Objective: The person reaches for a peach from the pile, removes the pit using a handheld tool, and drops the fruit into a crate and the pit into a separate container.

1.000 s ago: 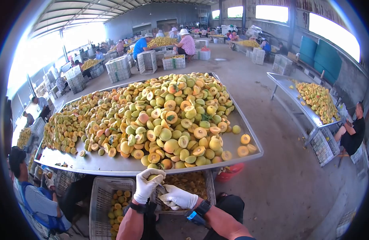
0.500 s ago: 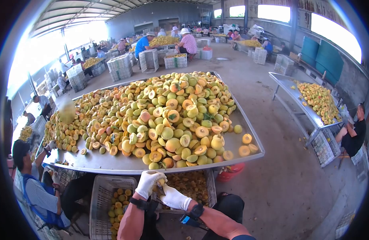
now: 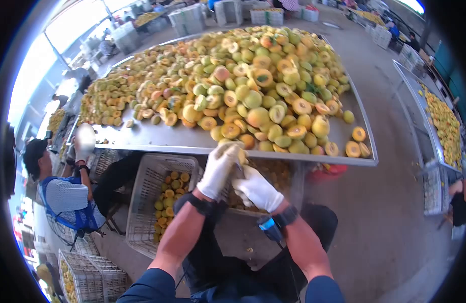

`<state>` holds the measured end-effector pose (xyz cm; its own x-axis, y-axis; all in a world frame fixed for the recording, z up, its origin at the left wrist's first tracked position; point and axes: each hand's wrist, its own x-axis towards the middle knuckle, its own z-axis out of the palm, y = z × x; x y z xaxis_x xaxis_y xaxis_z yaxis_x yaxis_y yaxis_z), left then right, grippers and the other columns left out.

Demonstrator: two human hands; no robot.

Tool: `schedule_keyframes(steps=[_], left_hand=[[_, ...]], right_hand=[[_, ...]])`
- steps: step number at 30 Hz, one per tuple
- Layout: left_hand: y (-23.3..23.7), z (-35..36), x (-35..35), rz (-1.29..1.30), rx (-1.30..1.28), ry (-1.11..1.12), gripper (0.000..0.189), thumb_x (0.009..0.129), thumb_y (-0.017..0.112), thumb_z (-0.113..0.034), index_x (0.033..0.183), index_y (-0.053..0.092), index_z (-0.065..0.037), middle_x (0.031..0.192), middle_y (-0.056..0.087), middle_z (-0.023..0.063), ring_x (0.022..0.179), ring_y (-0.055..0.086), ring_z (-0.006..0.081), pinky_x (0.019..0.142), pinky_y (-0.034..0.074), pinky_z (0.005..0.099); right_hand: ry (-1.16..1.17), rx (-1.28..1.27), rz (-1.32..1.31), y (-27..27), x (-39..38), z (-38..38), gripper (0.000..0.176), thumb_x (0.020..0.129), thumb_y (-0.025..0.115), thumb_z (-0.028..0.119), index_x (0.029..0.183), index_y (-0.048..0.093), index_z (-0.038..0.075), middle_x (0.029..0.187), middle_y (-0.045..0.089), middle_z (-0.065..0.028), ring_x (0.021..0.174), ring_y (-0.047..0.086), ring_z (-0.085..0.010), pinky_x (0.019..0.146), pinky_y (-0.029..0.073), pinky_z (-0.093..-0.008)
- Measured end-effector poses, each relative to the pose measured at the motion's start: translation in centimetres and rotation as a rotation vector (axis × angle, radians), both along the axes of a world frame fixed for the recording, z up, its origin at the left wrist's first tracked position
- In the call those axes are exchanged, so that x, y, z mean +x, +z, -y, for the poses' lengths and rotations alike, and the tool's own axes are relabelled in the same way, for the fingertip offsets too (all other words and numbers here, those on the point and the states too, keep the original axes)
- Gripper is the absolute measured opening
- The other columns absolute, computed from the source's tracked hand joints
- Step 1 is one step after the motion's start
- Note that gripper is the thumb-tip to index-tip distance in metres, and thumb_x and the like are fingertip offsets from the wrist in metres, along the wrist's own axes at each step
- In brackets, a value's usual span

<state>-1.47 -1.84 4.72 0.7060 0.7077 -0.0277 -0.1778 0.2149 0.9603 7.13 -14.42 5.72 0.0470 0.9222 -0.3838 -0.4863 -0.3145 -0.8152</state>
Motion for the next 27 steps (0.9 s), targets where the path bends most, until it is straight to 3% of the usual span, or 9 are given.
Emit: schedule_keyframes(steps=[4, 5, 6, 13, 14, 17, 19, 25, 27], left_hand=[[-1.8, -0.2, 0.8, -0.105, 0.218, 0.168, 0.033, 0.094, 0.07, -0.028, 0.097, 0.068, 0.005, 0.078, 0.066, 0.0016, 0.073, 0.054, 0.005, 0.063, 0.047, 0.0242], [-1.6, -0.5, 0.6, -0.171, 0.24, 0.118, 0.022, 0.095, 0.063, -0.011, 0.107, 0.067, 0.006, 0.087, 0.069, 0.0039, 0.077, 0.062, 0.0078, 0.067, 0.051, 0.0236], [-0.3, -0.5, 0.1, -0.11, 0.173, 0.02, 0.021, 0.093, 0.064, -0.01, 0.107, 0.067, 0.005, 0.087, 0.069, 0.0037, 0.077, 0.063, 0.0083, 0.068, 0.052, 0.0237], [-0.1, -2.0, -0.3, -0.16, 0.053, -0.279, 0.027, 0.091, 0.067, -0.019, 0.104, 0.068, 0.005, 0.084, 0.07, 0.0077, 0.075, 0.065, 0.0119, 0.068, 0.052, 0.0254], [-0.1, -2.2, -0.3, -0.177, 0.003, -0.311, 0.032, 0.092, 0.067, -0.022, 0.11, 0.066, 0.005, 0.091, 0.07, 0.0081, 0.081, 0.066, 0.0129, 0.072, 0.053, 0.0263], [-0.3, -0.8, -0.3, 0.074, 0.027, -0.192, 0.037, 0.095, 0.066, -0.029, 0.117, 0.063, 0.001, 0.094, 0.068, 0.0058, 0.08, 0.062, 0.008, 0.071, 0.051, 0.0243], [-0.4, -0.1, -0.6, 0.15, 0.13, -0.17, 0.035, 0.097, 0.062, -0.026, 0.123, 0.061, -0.002, 0.101, 0.065, 0.0026, 0.09, 0.059, 0.008, 0.081, 0.05, 0.025], [0.2, 0.3, -0.6, -0.015, 0.185, -0.032, 0.026, 0.096, 0.062, -0.023, 0.113, 0.065, -0.004, 0.097, 0.065, 0.0033, 0.089, 0.059, 0.0098, 0.08, 0.05, 0.0278], [-0.4, -0.1, -0.2, -0.04, 0.313, -0.009, 0.029, 0.097, 0.059, -0.023, 0.115, 0.062, -0.001, 0.092, 0.068, 0.0039, 0.081, 0.061, 0.0086, 0.072, 0.05, 0.0255]], right_hand=[[0.014, -0.03, -0.005, 1.3, -0.7, -0.4, 0.02, 0.091, 0.053, 0.005, 0.108, 0.046, 0.013, 0.065, 0.044, 0.003, 0.043, 0.036, -0.0048, 0.037, 0.028, -0.0223], [0.007, -0.046, 0.005, 1.6, -0.7, -0.2, 0.021, 0.092, 0.053, 0.004, 0.109, 0.047, 0.012, 0.063, 0.042, 0.0034, 0.042, 0.033, -0.0045, 0.037, 0.026, -0.0221], [0.037, -0.021, -0.026, 1.8, -0.5, -0.1, 0.019, 0.092, 0.053, 0.003, 0.107, 0.046, 0.012, 0.063, 0.041, 0.0033, 0.043, 0.033, -0.0048, 0.037, 0.025, -0.0221], [0.098, 0.0, -0.156, 0.6, 0.1, 0.8, 0.01, 0.093, 0.052, 0.004, 0.101, 0.049, 0.009, 0.066, 0.039, 0.0041, 0.046, 0.033, -0.0047, 0.039, 0.025, -0.0221], [0.083, 0.013, -0.178, 0.2, 0.3, 0.8, 0.01, 0.093, 0.052, 0.004, 0.101, 0.049, 0.008, 0.066, 0.039, 0.004, 0.046, 0.032, -0.0045, 0.039, 0.025, -0.0219], [0.062, 0.043, -0.202, 0.5, 0.8, 0.9, 0.009, 0.094, 0.052, 0.004, 0.102, 0.049, 0.008, 0.064, 0.038, 0.0039, 0.044, 0.031, -0.0043, 0.038, 0.026, -0.0217], [0.056, 0.058, -0.211, 0.7, 1.0, 1.0, 0.009, 0.094, 0.052, 0.004, 0.102, 0.05, 0.008, 0.063, 0.037, 0.0038, 0.044, 0.031, -0.0042, 0.038, 0.026, -0.0217], [0.065, 0.06, -0.175, 1.1, 0.6, 0.6, 0.009, 0.094, 0.052, 0.003, 0.1, 0.048, 0.008, 0.063, 0.038, 0.0026, 0.043, 0.031, -0.0052, 0.038, 0.027, -0.0224], [0.055, 0.055, -0.152, 0.9, 0.6, 0.4, 0.01, 0.094, 0.052, 0.003, 0.1, 0.047, 0.008, 0.063, 0.039, 0.0024, 0.043, 0.032, -0.0052, 0.038, 0.027, -0.0226]])
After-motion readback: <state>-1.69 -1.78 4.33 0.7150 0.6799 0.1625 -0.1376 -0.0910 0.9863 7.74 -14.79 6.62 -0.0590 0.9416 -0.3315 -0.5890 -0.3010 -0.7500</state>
